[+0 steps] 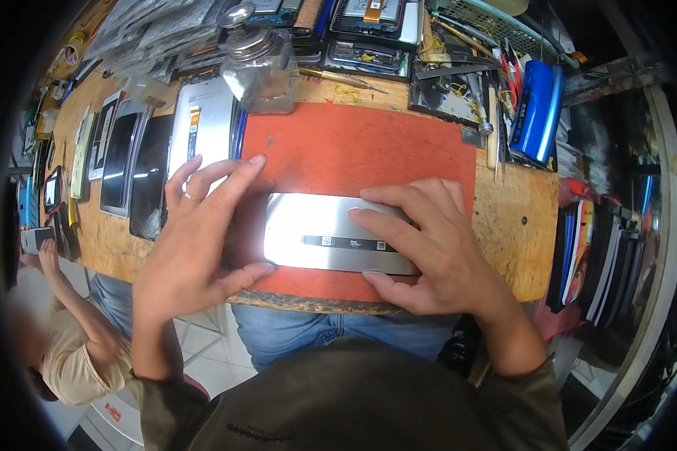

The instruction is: The person cleans a smartphone screen with a wipe, then handles a screen protector and a smartphone back cover. They place the back cover on a red mat and later operate a machine with gauges and buttons.

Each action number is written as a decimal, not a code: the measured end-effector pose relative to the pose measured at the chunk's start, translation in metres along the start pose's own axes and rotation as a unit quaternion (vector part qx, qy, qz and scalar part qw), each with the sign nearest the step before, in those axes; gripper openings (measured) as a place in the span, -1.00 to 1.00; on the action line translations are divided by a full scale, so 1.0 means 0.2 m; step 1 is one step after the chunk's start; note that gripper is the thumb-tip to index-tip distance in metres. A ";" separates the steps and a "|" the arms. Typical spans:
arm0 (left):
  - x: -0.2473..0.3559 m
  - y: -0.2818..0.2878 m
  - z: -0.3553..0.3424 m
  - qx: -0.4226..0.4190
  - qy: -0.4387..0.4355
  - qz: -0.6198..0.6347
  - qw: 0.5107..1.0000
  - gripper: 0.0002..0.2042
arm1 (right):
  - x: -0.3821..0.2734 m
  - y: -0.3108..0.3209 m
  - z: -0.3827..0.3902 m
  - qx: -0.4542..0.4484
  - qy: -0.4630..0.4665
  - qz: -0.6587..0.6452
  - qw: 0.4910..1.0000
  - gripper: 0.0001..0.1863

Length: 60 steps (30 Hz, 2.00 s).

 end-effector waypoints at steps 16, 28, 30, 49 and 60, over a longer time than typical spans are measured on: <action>-0.01 0.01 -0.08 -0.016 -0.013 0.036 0.999 0.19 | 0.00 0.01 0.00 0.003 0.006 -0.006 1.000 -0.34; 0.00 -0.01 -0.11 -0.036 -0.017 0.016 0.999 0.18 | 0.01 0.01 0.01 0.026 0.015 -0.003 1.000 -0.29; 0.00 -0.01 -0.11 -0.042 -0.015 0.020 0.999 0.17 | 0.00 0.01 0.01 0.026 0.024 0.007 0.999 -0.24; 0.03 -0.02 -0.12 -0.063 0.014 -0.036 0.997 0.10 | 0.05 0.04 0.09 0.023 0.013 0.027 0.999 -0.27; 0.03 -0.02 -0.13 -0.049 0.010 -0.030 0.998 0.10 | 0.09 0.07 0.12 0.042 0.014 0.060 0.997 -0.22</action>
Point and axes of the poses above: each hand's wrist, its own z-axis away from the middle knuckle, its own y-axis out of the back of the hand, x = y × z, the point moved 9 cm from there along -z, towards the middle knuckle, and after that the axes turned 7 degrees about -y, right-handed, at the moved point
